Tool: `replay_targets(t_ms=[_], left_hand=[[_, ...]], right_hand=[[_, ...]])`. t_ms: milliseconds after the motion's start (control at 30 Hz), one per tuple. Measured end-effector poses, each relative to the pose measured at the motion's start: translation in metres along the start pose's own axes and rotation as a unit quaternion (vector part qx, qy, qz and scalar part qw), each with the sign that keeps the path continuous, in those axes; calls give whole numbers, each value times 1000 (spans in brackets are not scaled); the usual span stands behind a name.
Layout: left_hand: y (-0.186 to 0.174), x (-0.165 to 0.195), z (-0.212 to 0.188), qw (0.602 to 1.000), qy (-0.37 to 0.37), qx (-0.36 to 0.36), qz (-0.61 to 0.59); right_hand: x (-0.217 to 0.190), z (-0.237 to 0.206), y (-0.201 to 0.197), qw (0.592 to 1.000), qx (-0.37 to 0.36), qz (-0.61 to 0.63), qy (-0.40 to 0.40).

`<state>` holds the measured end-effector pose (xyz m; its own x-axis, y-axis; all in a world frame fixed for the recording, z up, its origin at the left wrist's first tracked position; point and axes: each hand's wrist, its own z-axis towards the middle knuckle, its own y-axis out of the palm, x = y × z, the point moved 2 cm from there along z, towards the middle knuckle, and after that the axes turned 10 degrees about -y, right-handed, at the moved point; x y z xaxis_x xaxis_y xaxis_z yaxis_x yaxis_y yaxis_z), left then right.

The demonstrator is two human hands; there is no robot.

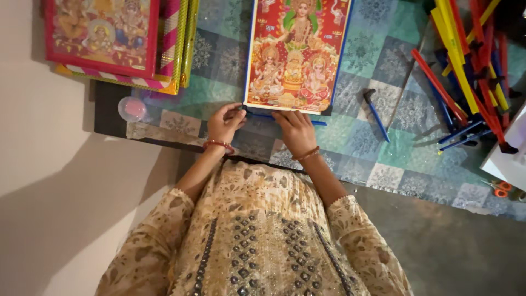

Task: The person places a printed deity poster into a frame, fits a backing board behind it, and presses colored plastic frame strips around the edges to secure the picture. They then set the finished frame aside and pick up another poster and strips to repeat the assembly.

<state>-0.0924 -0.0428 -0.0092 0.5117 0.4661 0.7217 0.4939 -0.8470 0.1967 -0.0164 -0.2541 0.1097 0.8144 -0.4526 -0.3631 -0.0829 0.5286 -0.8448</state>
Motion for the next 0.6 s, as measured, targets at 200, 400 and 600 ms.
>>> replay_targets(t_ms=[200, 400, 600], left_hand=[[-10, 3, 5, 997, 28, 25, 63], [-21, 10, 7, 999, 19, 7, 48], [-17, 24, 13, 996, 30, 20, 77]], right_hand=[[-5, -2, -7, 996, 41, 31, 67], [-4, -39, -36, 977, 67, -21, 200], [28, -53, -35, 946, 157, -90, 270]])
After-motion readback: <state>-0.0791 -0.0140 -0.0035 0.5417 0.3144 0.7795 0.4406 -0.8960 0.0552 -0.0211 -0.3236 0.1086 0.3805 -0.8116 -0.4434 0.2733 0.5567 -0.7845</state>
